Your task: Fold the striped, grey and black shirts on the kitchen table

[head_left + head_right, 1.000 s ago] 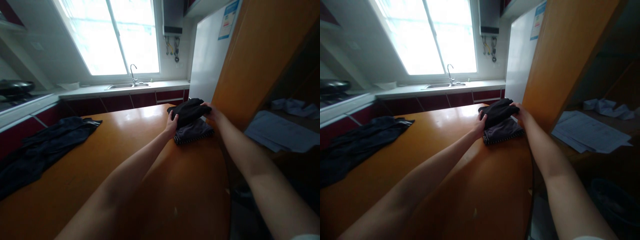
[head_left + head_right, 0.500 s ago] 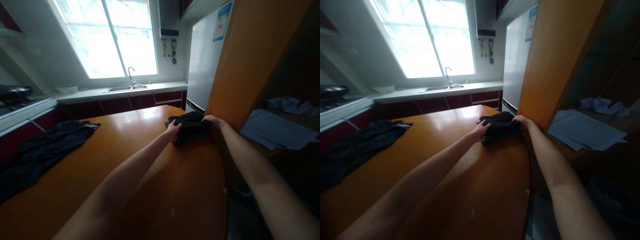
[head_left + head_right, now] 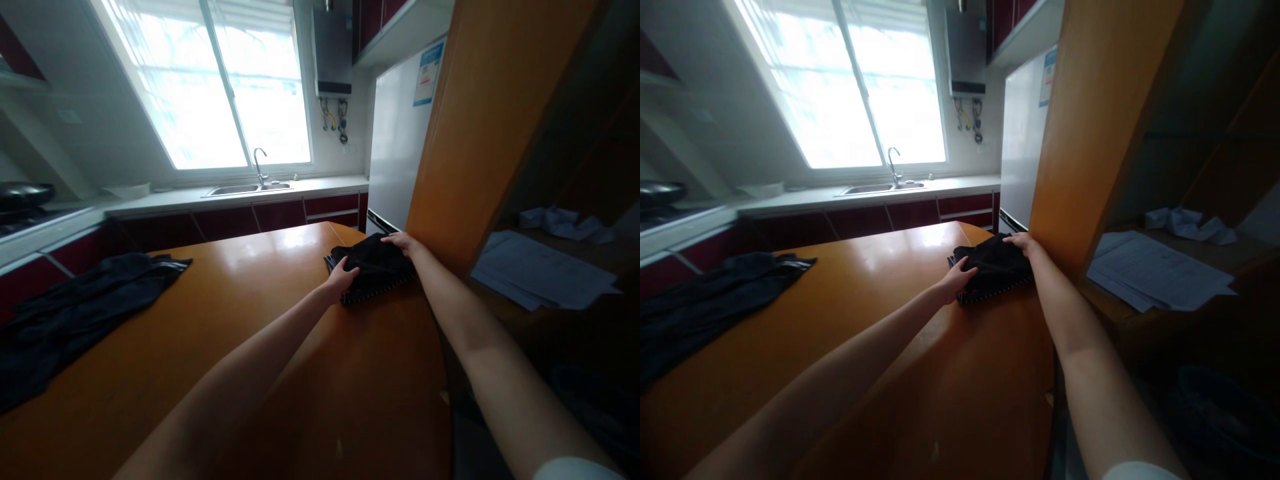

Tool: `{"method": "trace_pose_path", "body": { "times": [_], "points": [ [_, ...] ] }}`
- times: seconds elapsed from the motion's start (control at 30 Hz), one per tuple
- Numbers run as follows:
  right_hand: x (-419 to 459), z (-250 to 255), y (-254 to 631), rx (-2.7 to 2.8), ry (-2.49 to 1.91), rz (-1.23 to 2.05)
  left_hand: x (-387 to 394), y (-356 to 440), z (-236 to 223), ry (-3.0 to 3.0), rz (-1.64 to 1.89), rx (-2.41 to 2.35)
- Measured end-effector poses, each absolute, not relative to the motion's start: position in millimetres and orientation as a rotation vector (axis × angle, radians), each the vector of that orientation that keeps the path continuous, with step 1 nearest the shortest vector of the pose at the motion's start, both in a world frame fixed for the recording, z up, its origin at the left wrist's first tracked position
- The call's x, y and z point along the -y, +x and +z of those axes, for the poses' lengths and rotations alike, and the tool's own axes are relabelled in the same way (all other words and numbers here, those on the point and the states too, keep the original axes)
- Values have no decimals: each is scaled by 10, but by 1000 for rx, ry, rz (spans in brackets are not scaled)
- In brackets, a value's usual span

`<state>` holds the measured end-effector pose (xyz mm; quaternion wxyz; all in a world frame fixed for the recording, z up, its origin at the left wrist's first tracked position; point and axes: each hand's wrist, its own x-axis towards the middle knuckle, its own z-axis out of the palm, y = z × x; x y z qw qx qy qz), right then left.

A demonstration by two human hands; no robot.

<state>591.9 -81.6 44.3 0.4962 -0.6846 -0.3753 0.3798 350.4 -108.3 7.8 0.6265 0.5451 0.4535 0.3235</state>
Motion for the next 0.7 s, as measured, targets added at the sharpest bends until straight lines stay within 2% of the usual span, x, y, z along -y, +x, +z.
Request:
{"method": "trace_pose_path", "body": {
  "times": [0.17, 0.4, 0.7],
  "points": [
    [694, 365, 5953, 920, -1570, 834, 1082, 3492, 0, 1278, 748, -1038],
    [646, 132, 6055, 844, -1703, 811, 832, 3412, 86, 1255, 718, -1093],
    [548, 139, 6031, 915, -1849, 669, 572, 3472, -61, 1286, 977, -1077]
  ]
}}
